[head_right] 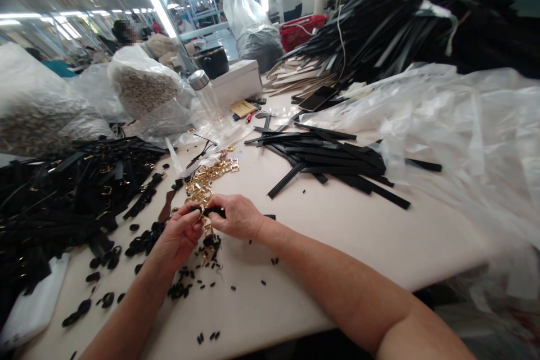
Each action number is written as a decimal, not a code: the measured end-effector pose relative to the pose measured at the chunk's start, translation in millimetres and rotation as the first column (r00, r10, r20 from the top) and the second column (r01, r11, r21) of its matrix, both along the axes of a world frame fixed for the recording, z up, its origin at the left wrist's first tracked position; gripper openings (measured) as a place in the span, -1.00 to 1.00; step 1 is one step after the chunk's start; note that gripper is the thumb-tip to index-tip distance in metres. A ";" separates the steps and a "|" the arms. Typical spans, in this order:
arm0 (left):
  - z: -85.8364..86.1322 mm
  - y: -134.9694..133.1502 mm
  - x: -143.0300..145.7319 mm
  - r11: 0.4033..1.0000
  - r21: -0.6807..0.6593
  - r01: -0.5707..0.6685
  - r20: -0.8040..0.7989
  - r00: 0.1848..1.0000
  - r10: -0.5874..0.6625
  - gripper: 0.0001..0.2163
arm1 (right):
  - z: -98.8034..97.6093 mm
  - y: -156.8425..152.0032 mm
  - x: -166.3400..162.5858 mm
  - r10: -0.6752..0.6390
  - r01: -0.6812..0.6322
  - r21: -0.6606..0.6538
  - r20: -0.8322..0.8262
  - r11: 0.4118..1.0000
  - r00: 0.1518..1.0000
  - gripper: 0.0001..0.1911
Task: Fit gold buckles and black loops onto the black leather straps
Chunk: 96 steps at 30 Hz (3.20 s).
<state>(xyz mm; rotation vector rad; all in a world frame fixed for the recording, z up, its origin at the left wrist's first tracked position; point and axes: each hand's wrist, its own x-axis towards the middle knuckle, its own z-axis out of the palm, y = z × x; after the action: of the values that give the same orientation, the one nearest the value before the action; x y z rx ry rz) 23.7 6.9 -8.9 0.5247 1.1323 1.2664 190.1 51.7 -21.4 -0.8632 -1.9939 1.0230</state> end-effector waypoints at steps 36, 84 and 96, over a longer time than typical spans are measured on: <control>0.6 -5.9 8.7 0.979 0.206 -0.001 -0.268 0.962 0.058 -0.80 | 5.1 -1.4 3.9 -0.011 0.009 0.058 0.021 0.998 1.000 -0.93; -2.4 -1.4 7.6 0.996 0.079 -0.028 -0.148 0.988 0.040 -0.83 | 9.9 -5.8 2.2 -0.113 0.094 0.141 0.138 0.986 0.984 -0.91; 0.3 7.0 11.4 0.994 0.097 0.049 -0.032 0.998 -0.046 -0.87 | -5.3 4.7 5.2 -0.024 0.010 0.073 0.195 0.997 0.981 -0.82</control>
<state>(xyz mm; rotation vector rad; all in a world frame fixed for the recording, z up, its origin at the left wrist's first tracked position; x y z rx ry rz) 35.1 13.9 -8.6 0.6420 1.0803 1.2815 195.3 56.4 -26.6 -0.9717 -2.1688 0.8796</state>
